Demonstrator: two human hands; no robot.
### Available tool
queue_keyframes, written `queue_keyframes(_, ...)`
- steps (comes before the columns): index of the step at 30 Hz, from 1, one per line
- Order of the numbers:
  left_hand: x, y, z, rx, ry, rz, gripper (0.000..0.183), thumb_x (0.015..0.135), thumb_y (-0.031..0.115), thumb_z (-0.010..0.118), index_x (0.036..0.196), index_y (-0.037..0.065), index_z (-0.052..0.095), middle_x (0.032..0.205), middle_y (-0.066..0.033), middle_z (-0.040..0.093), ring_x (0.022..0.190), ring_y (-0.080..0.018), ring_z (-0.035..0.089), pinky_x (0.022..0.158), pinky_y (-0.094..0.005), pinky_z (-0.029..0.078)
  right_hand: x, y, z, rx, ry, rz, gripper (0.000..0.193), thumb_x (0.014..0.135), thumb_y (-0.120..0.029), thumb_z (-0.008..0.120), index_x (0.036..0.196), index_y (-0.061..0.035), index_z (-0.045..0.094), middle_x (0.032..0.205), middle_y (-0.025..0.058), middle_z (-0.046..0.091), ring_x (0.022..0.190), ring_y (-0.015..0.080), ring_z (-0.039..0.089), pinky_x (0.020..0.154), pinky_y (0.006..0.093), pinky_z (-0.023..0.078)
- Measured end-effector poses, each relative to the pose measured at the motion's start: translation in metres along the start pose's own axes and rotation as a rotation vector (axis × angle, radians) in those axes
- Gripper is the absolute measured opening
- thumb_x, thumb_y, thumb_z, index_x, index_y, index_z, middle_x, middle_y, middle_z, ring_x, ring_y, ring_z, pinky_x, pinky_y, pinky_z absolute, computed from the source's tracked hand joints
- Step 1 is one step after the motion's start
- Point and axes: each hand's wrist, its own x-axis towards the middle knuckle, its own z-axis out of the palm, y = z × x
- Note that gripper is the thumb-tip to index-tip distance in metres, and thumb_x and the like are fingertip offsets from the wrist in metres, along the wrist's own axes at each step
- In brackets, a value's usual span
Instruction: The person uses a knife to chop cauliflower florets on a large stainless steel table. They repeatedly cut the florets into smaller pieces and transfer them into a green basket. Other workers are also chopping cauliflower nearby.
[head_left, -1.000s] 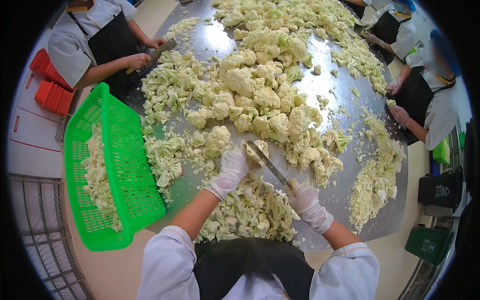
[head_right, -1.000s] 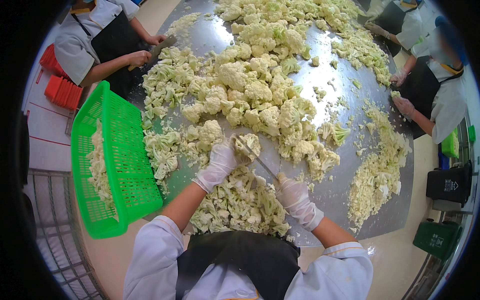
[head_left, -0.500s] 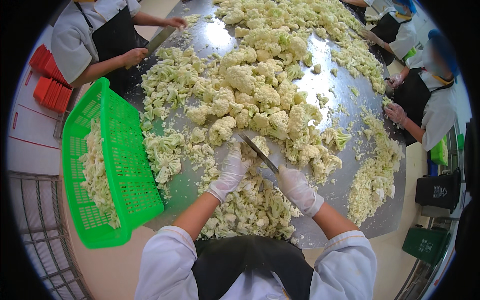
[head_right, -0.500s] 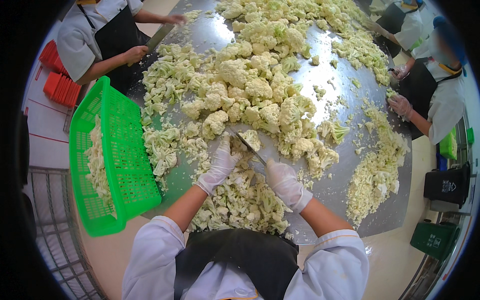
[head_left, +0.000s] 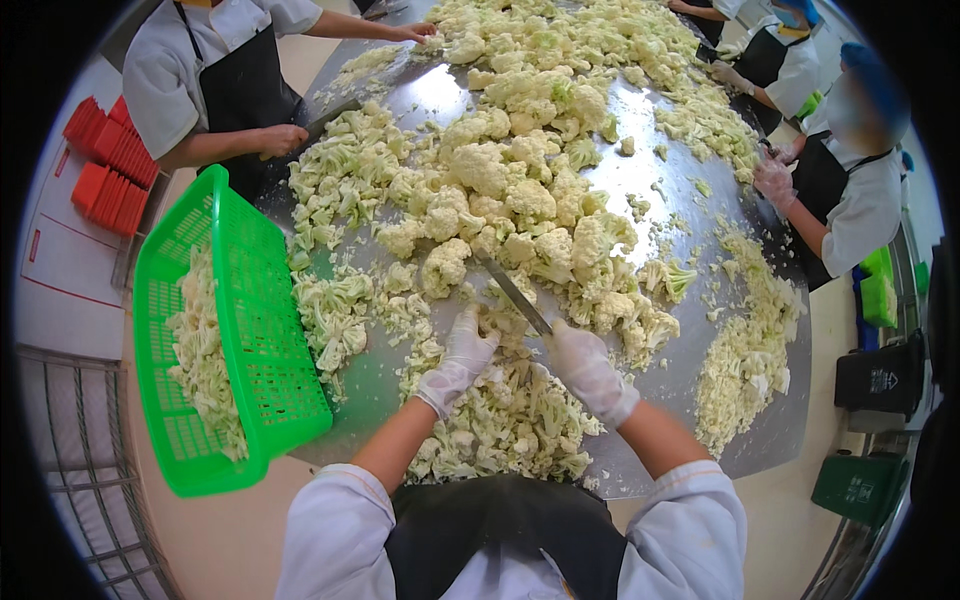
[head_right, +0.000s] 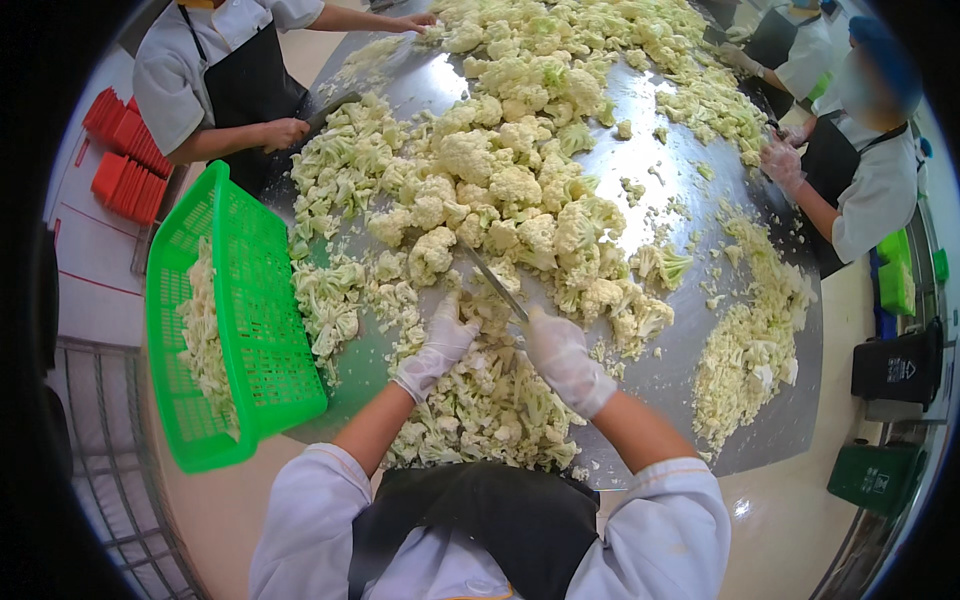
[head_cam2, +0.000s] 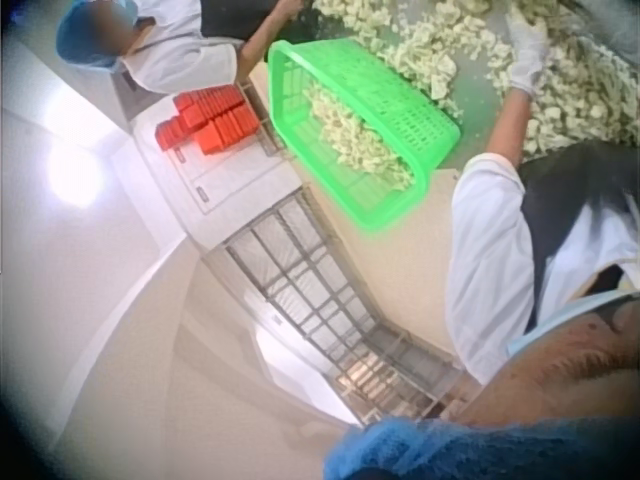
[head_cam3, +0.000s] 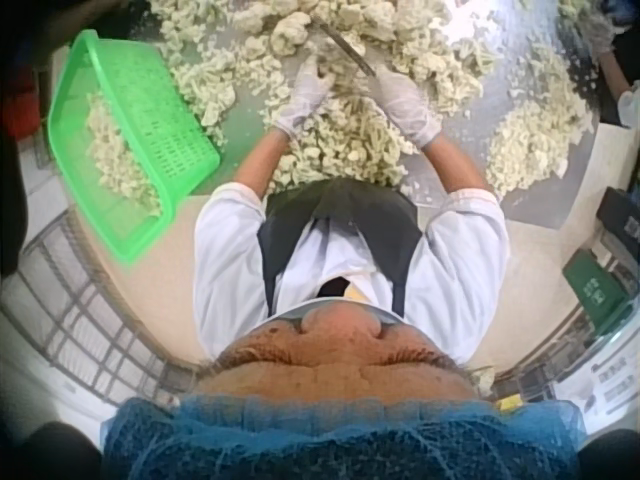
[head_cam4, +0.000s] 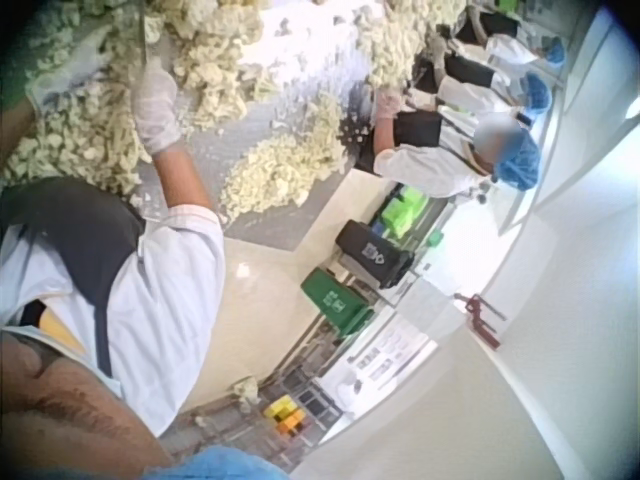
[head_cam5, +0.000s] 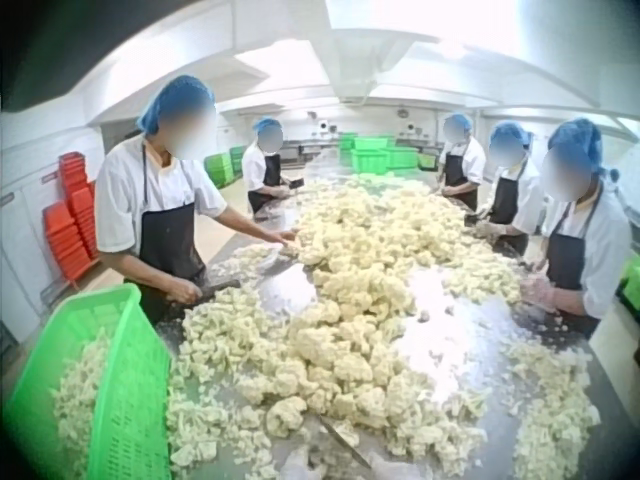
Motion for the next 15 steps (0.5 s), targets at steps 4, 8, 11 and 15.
queue_keyframes(4,-0.001,0.000,0.005,0.090,0.010,-0.081,0.027,0.068,0.011,0.059,0.091,0.002,0.047,0.070,-0.0145,0.056,0.063,-0.0233,0.055,0.059,-0.0314,0.043,-0.044,0.008,-0.004,-0.153,0.057,-0.045,0.013,0.077,-0.015,0.045,0.078,-0.0025,0.047,0.061,0.0168,0.055,0.059,0.0319,0.056,0.052,0.0395,0.044)
queue_keyframes(8,-0.002,0.006,0.007,0.066,0.009,-0.079,0.026,0.068,0.015,0.061,0.088,0.004,0.048,0.070,-0.0171,0.056,0.064,-0.0268,0.055,0.058,-0.0339,0.042,-0.065,0.024,-0.002,-0.257,0.144,-0.169,0.003,0.074,-0.007,0.046,0.074,-0.0047,0.045,0.056,0.0131,0.053,0.054,0.0293,0.055,0.045,0.0381,0.042)
queue_keyframes(11,-0.003,0.011,0.003,0.080,-0.032,-0.131,0.029,0.066,0.022,0.063,0.084,0.006,0.048,0.068,-0.0193,0.055,0.066,-0.0348,0.053,0.059,-0.0380,0.041,-0.072,0.029,0.001,-0.236,0.228,-0.224,0.002,0.072,-0.006,0.047,0.073,-0.0054,0.045,0.054,0.0122,0.052,0.051,0.0286,0.054,0.043,0.0373,0.041)
queue_keyframes(15,-0.004,0.014,0.002,0.146,-0.045,-0.143,0.024,0.068,0.019,0.062,0.082,0.005,0.049,0.063,-0.0157,0.053,0.057,-0.0279,0.050,0.055,-0.0347,0.041,-0.075,0.031,0.003,-0.246,0.232,-0.229,0.003,0.070,-0.004,0.047,0.071,-0.0052,0.045,0.054,0.0119,0.052,0.050,0.0283,0.055,0.043,0.0358,0.042)
